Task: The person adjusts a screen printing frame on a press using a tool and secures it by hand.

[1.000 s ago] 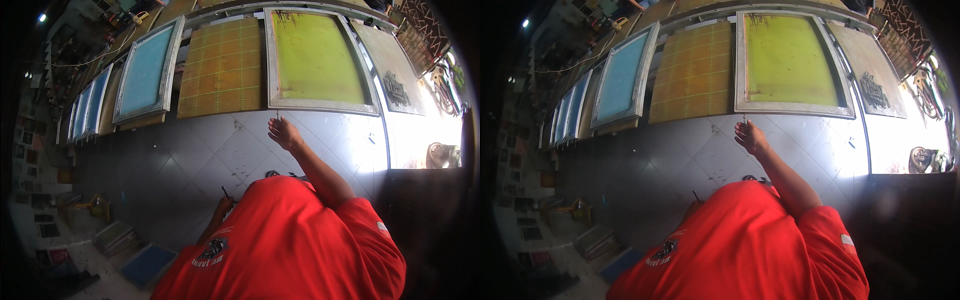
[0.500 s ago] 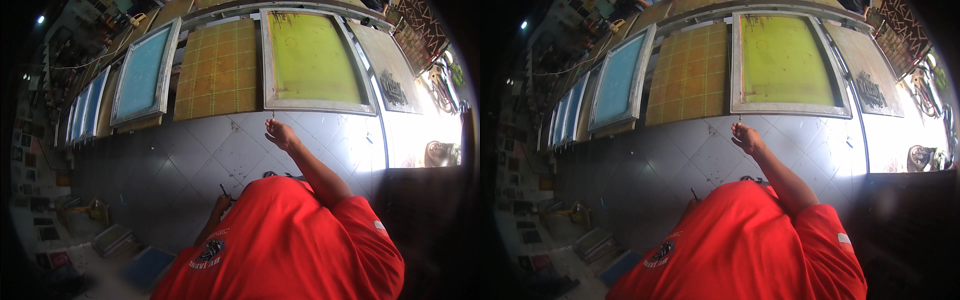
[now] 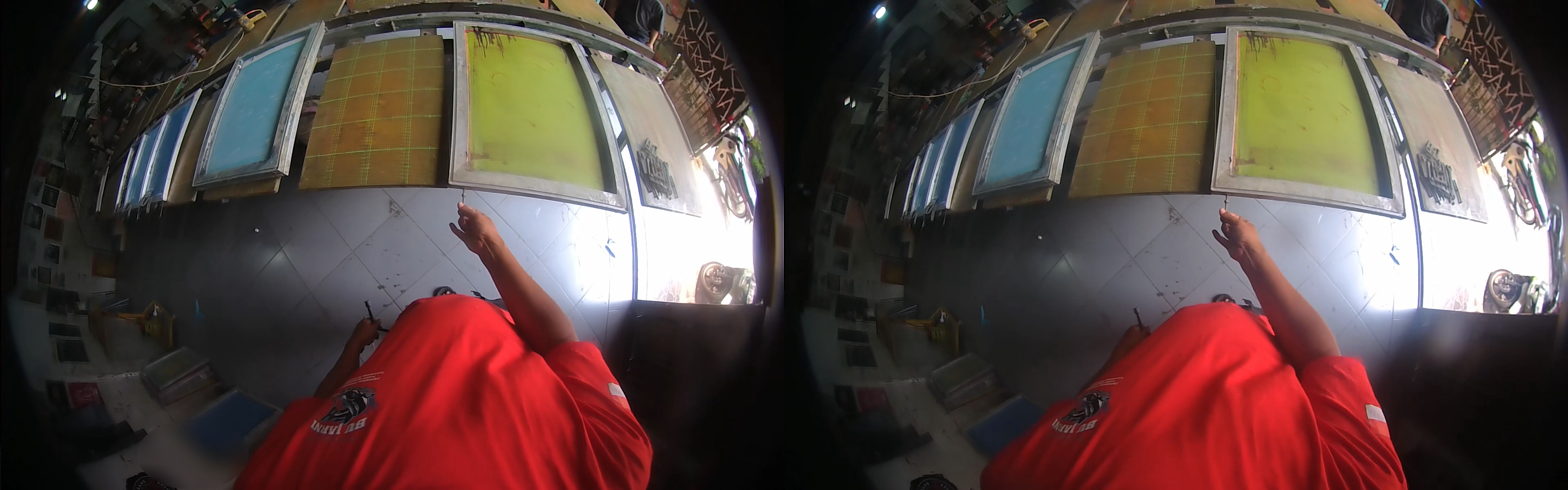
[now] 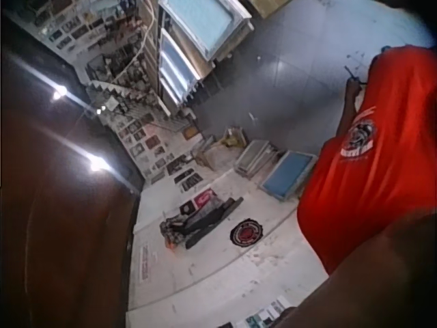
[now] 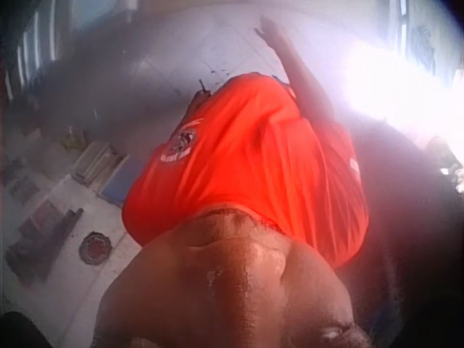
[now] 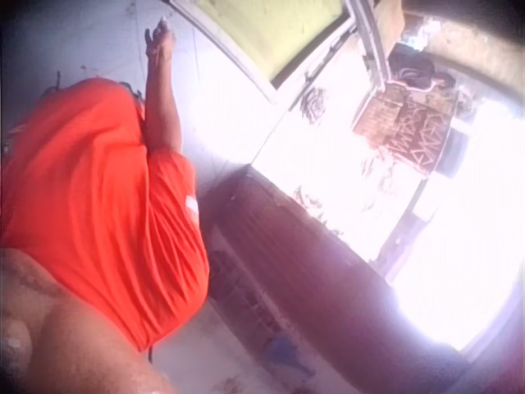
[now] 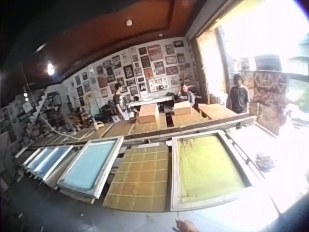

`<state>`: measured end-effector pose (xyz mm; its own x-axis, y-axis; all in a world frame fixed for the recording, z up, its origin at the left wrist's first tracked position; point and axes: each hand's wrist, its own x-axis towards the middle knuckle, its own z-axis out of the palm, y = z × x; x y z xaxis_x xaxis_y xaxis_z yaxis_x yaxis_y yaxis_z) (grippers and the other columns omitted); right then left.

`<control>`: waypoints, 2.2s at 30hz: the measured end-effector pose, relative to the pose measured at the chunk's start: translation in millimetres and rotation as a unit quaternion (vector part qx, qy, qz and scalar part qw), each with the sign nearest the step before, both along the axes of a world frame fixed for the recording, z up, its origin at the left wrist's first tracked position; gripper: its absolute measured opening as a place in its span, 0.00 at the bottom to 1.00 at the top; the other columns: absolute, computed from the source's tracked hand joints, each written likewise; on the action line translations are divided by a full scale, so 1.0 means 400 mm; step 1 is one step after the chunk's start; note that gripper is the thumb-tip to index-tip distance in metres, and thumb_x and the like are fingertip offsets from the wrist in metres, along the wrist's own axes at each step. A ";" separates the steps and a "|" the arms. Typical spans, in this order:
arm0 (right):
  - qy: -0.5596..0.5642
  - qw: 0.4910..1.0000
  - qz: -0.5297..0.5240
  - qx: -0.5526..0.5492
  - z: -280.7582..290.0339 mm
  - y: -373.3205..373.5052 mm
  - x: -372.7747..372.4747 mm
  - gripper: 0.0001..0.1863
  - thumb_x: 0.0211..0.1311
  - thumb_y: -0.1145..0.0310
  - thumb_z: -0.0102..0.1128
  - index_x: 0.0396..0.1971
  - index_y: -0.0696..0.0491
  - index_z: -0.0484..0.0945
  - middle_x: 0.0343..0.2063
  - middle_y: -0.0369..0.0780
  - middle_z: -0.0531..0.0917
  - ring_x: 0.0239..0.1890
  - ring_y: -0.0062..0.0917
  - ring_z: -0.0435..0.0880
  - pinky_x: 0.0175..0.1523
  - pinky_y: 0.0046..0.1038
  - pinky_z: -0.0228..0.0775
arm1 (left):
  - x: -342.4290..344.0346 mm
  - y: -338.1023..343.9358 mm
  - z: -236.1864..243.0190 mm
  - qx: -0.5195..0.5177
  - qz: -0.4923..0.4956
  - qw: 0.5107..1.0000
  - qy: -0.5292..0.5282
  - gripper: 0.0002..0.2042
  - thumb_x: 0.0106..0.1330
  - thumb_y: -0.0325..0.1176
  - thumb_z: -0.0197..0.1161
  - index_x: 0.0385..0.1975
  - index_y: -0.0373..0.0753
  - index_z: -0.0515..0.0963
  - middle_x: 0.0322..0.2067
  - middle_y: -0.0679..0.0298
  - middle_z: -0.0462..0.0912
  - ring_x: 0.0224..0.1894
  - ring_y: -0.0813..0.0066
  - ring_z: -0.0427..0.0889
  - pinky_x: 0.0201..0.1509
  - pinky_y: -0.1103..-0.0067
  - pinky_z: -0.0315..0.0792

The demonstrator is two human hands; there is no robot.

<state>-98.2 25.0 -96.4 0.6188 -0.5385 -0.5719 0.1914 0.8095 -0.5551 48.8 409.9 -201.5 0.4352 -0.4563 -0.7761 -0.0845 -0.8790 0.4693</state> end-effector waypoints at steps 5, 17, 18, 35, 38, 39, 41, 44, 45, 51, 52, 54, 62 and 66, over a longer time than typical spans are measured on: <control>0.005 0.993 -0.038 0.110 0.061 0.014 0.022 0.07 0.64 0.61 0.53 0.35 0.48 0.72 0.27 0.29 0.75 0.30 0.15 0.71 0.60 0.34 0.60 | -0.006 0.020 -0.056 -0.024 0.003 1.000 0.008 0.19 0.65 0.44 0.51 0.33 0.30 0.76 0.18 0.57 0.77 0.18 0.70 0.74 0.21 0.74 0.67; -0.015 0.998 -0.036 0.044 0.030 0.012 0.005 0.07 0.62 0.63 0.57 0.34 0.49 0.72 0.26 0.29 0.71 0.31 0.16 0.71 0.60 0.36 0.63 | -0.021 0.024 -0.029 -0.037 -0.061 0.996 -0.047 0.19 0.65 0.44 0.51 0.30 0.30 0.76 0.17 0.56 0.77 0.16 0.66 0.75 0.21 0.71 0.68; -0.018 0.994 -0.065 0.084 0.047 0.016 0.011 0.08 0.60 0.65 0.60 0.34 0.49 0.71 0.26 0.29 0.72 0.33 0.17 0.73 0.58 0.40 0.65 | -0.021 0.028 -0.031 -0.039 -0.065 0.996 -0.046 0.19 0.64 0.44 0.51 0.31 0.30 0.76 0.17 0.56 0.77 0.16 0.66 0.75 0.21 0.71 0.68; -0.016 0.997 0.034 0.070 0.075 0.013 -0.012 0.08 0.61 0.63 0.59 0.33 0.49 0.72 0.30 0.30 0.74 0.36 0.17 0.73 0.58 0.40 0.65 | -0.031 0.007 -0.042 -0.009 0.017 1.000 0.004 0.19 0.65 0.44 0.50 0.33 0.29 0.75 0.18 0.56 0.77 0.16 0.69 0.74 0.20 0.73 0.67; -0.009 0.999 0.014 0.042 0.032 0.010 -0.013 0.09 0.63 0.59 0.56 0.32 0.49 0.72 0.30 0.30 0.76 0.35 0.17 0.74 0.58 0.39 0.64 | -0.025 0.006 -0.070 0.020 0.028 0.998 0.046 0.20 0.65 0.43 0.49 0.33 0.28 0.77 0.18 0.56 0.77 0.17 0.69 0.74 0.20 0.73 0.67; 0.001 0.999 0.003 0.036 0.016 0.008 -0.012 0.10 0.64 0.58 0.55 0.31 0.48 0.72 0.29 0.29 0.77 0.35 0.16 0.74 0.59 0.39 0.63 | -0.025 0.007 -0.077 0.020 0.022 0.998 0.051 0.20 0.66 0.43 0.49 0.33 0.28 0.77 0.18 0.56 0.77 0.17 0.69 0.75 0.20 0.73 0.67; 0.011 0.999 0.022 0.029 0.001 0.003 0.001 0.10 0.65 0.57 0.53 0.32 0.48 0.73 0.31 0.30 0.78 0.35 0.17 0.74 0.59 0.39 0.63 | -0.010 0.043 -0.133 -0.017 -0.040 0.999 0.015 0.21 0.66 0.43 0.49 0.33 0.27 0.78 0.18 0.56 0.77 0.17 0.69 0.75 0.20 0.73 0.67; 0.015 0.997 0.009 0.080 0.066 0.025 0.014 0.10 0.65 0.57 0.52 0.33 0.48 0.73 0.31 0.29 0.78 0.35 0.16 0.74 0.59 0.39 0.63 | 0.014 0.097 -0.238 -0.053 -0.107 0.992 -0.031 0.21 0.66 0.43 0.49 0.34 0.27 0.78 0.18 0.56 0.77 0.17 0.68 0.75 0.20 0.72 0.68; 0.020 0.994 -0.004 0.103 0.083 0.032 0.015 0.09 0.65 0.58 0.52 0.32 0.47 0.73 0.31 0.29 0.78 0.34 0.16 0.74 0.59 0.39 0.63 | -0.002 0.060 -0.179 -0.023 -0.055 0.998 -0.001 0.21 0.65 0.43 0.49 0.34 0.27 0.78 0.18 0.56 0.78 0.17 0.68 0.75 0.20 0.72 0.68; -0.043 0.998 0.022 0.038 0.046 0.024 -0.010 0.10 0.65 0.57 0.52 0.32 0.47 0.73 0.30 0.28 0.78 0.34 0.16 0.74 0.58 0.38 0.63 | -0.003 0.017 -0.103 0.013 0.009 1.000 0.026 0.21 0.65 0.43 0.49 0.36 0.27 0.76 0.18 0.54 0.78 0.16 0.67 0.75 0.19 0.72 0.67; -0.038 0.999 0.023 0.028 0.029 0.023 -0.007 0.10 0.66 0.57 0.51 0.33 0.47 0.73 0.30 0.28 0.78 0.34 0.16 0.74 0.58 0.37 0.63 | -0.003 0.011 -0.089 0.019 0.008 1.000 0.024 0.21 0.65 0.43 0.50 0.36 0.26 0.76 0.18 0.54 0.78 0.15 0.67 0.75 0.19 0.72 0.67; -0.022 1.000 0.013 0.005 -0.022 0.008 -0.012 0.09 0.66 0.57 0.50 0.33 0.47 0.73 0.30 0.28 0.78 0.34 0.16 0.74 0.59 0.36 0.62 | -0.021 -0.038 -0.003 0.011 -0.032 0.999 -0.002 0.20 0.64 0.43 0.50 0.36 0.27 0.76 0.18 0.54 0.78 0.16 0.68 0.75 0.19 0.72 0.67; -0.044 0.994 -0.015 0.095 0.076 0.024 -0.005 0.10 0.60 0.62 0.60 0.28 0.47 0.68 0.27 0.29 0.74 0.29 0.16 0.72 0.52 0.35 0.69 | -0.030 -0.031 0.004 -0.022 -0.050 0.998 -0.034 0.21 0.64 0.44 0.50 0.36 0.27 0.77 0.18 0.54 0.78 0.18 0.67 0.77 0.20 0.72 0.67; -0.004 0.997 -0.057 0.046 0.040 0.026 0.002 0.10 0.58 0.64 0.62 0.30 0.47 0.69 0.26 0.30 0.74 0.30 0.16 0.72 0.47 0.32 0.71 | -0.011 -0.018 -0.040 0.016 -0.037 0.999 -0.003 0.21 0.64 0.44 0.51 0.34 0.27 0.77 0.19 0.53 0.79 0.19 0.67 0.78 0.21 0.72 0.68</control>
<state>-97.3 35.5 -80.2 0.5624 -0.5508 -0.6167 0.2890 0.8297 -0.4776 44.6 402.6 -217.4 0.4064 -0.4629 -0.7877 -0.1522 -0.8844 0.4412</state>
